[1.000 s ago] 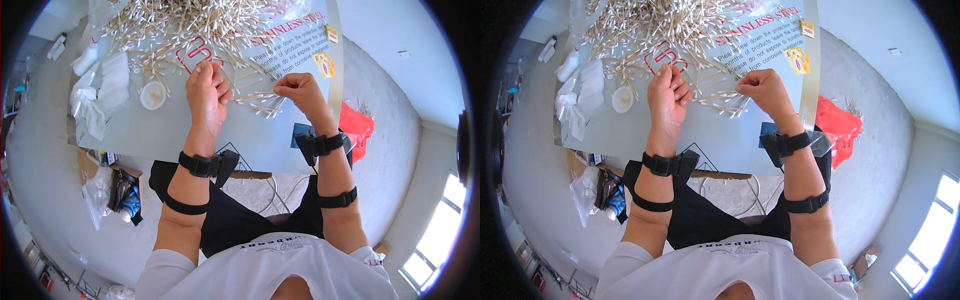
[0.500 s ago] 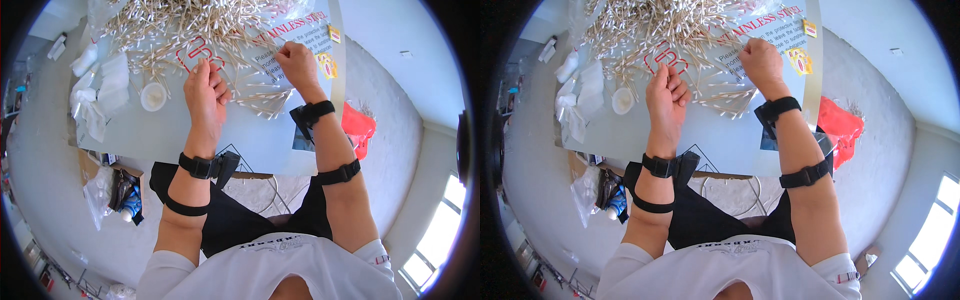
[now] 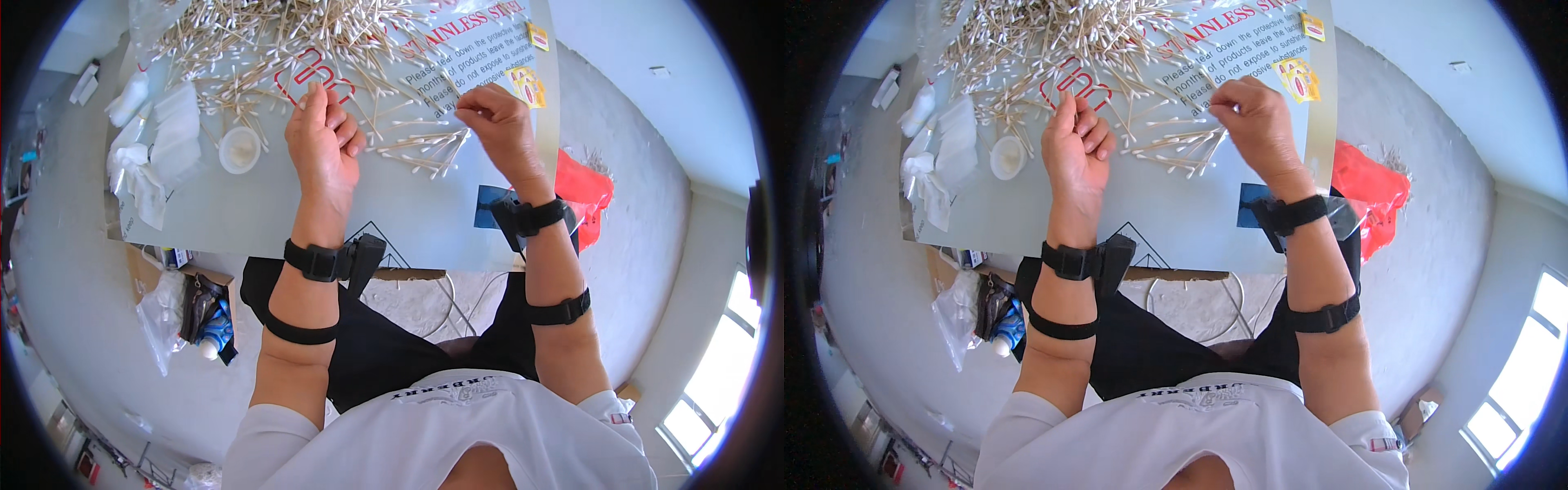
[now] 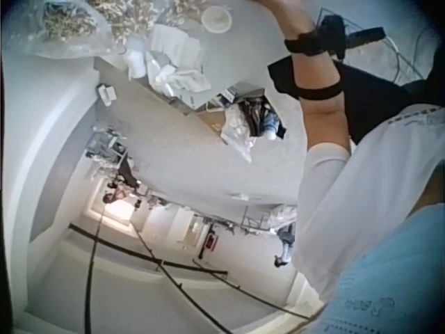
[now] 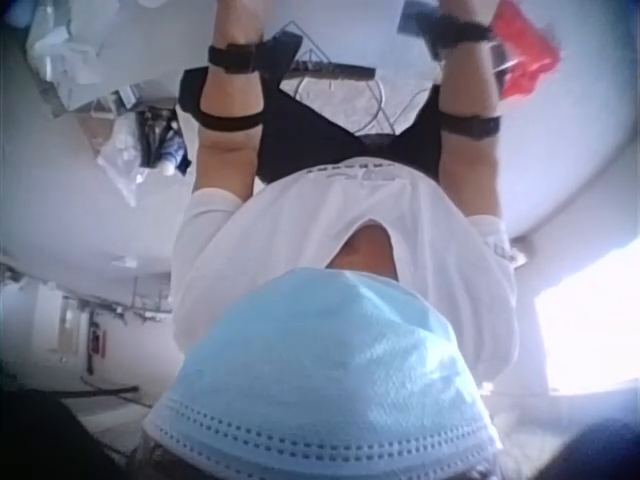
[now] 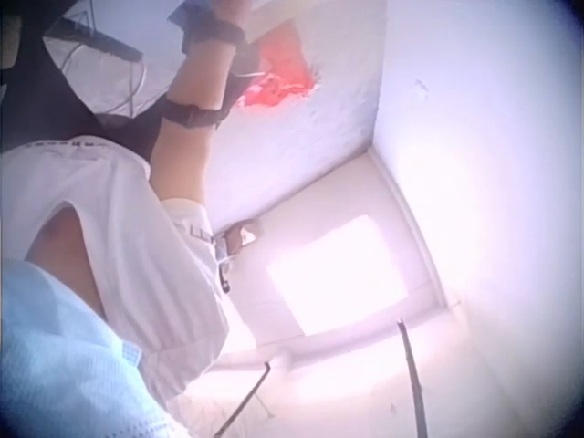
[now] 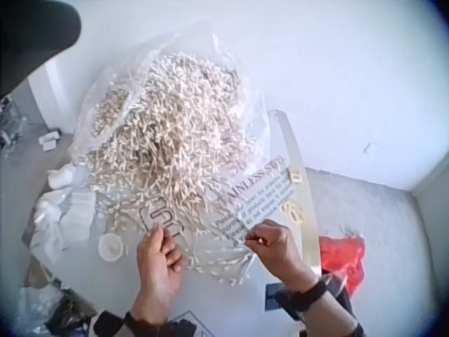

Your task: Sorting and counting cotton swabs into small plastic bags at a workstation.

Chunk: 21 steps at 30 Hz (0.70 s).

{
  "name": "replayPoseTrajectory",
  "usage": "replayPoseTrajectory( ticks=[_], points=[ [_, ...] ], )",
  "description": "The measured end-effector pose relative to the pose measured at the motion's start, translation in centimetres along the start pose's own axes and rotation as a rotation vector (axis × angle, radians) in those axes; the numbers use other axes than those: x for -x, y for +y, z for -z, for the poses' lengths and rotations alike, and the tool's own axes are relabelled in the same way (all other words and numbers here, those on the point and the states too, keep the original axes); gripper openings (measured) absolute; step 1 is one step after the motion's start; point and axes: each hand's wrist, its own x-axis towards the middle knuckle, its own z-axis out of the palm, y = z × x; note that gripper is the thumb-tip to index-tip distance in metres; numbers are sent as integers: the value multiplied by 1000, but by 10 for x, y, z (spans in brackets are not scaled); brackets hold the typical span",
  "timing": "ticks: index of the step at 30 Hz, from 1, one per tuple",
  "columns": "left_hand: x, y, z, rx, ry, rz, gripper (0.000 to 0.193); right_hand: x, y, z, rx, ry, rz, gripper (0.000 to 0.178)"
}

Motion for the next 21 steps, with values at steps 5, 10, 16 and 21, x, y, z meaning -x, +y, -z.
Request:
replayPoseTrajectory(
  ticks=[5,10,16,21],
  points=[
    [0,-2,-2,-74,-54,-21,19,-4,-3,-16,260,-162,185,4],
    [0,0,-4,-80,-62,-4,18,-10,0,-4,169,-88,163,6],
    [9,-4,-11,-273,-230,117,14,-1,-16,-1,-268,-306,-65,13],
    [15,-7,-17,-508,-286,-44,15,4,-21,-4,-237,-416,-57,14]
  ],
)
